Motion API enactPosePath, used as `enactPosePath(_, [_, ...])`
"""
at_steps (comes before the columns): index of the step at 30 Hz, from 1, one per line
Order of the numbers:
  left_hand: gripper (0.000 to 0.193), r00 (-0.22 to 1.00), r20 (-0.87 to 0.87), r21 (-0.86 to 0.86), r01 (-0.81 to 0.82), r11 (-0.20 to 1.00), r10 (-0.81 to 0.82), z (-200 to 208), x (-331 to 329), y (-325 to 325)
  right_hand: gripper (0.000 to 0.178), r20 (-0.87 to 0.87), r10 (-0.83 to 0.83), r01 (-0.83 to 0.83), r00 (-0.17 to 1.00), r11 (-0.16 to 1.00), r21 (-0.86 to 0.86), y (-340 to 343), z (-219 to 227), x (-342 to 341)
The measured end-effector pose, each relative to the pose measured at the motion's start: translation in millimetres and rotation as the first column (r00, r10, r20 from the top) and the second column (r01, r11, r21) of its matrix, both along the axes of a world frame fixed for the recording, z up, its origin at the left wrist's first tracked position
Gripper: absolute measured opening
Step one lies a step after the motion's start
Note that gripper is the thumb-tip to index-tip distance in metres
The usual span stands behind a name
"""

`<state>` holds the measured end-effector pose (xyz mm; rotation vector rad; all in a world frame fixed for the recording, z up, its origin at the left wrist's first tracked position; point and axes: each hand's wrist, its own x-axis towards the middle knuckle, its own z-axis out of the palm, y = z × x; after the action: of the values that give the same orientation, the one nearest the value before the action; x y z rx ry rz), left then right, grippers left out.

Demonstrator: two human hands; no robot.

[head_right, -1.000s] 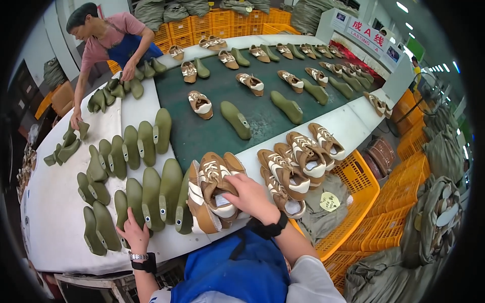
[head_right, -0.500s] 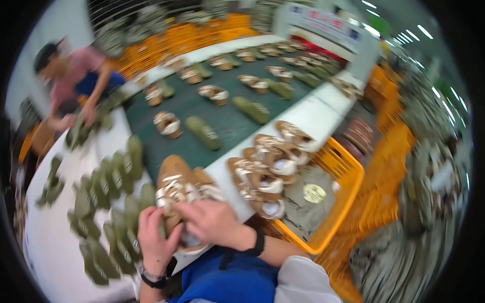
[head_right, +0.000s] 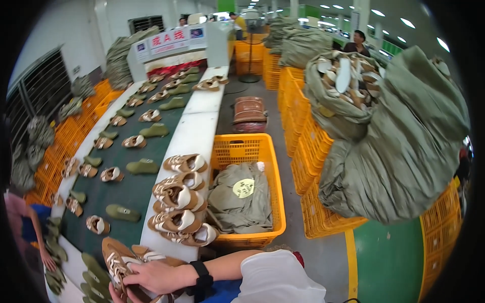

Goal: Sorting shoe lasts and assembling components on a factory workbench.

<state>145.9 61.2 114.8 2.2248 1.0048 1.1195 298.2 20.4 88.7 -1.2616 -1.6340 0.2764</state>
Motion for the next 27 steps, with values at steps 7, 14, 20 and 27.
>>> enactPosePath(7, [0.048, 0.968, 0.240, -0.046, -0.064, 0.997, 0.073, 3, 12, 14, 0.006, -0.003, 0.117, -0.116, 0.993, 0.992, 0.050, -9, 8, 14])
enactPosePath(14, [0.029, 0.958, -0.253, 0.263, 0.203, 0.943, -0.135, 11, 10, 13, 0.021, 0.015, 0.024, -0.025, 1.000, 0.996, 0.088, -5, 4, 11])
enactPosePath(20, [0.035, 0.923, -0.381, 0.159, 0.120, 0.980, -0.051, -5, -21, 13, 0.032, -0.026, 0.061, -0.059, 0.998, 0.994, 0.088, -3, 2, -5])
enactPosePath(27, [0.018, 0.963, -0.106, 0.094, 0.257, 0.962, -0.247, -2, 0, 8, 0.022, -0.451, -0.109, 0.098, 0.886, 0.994, -0.048, 3, -1, 16])
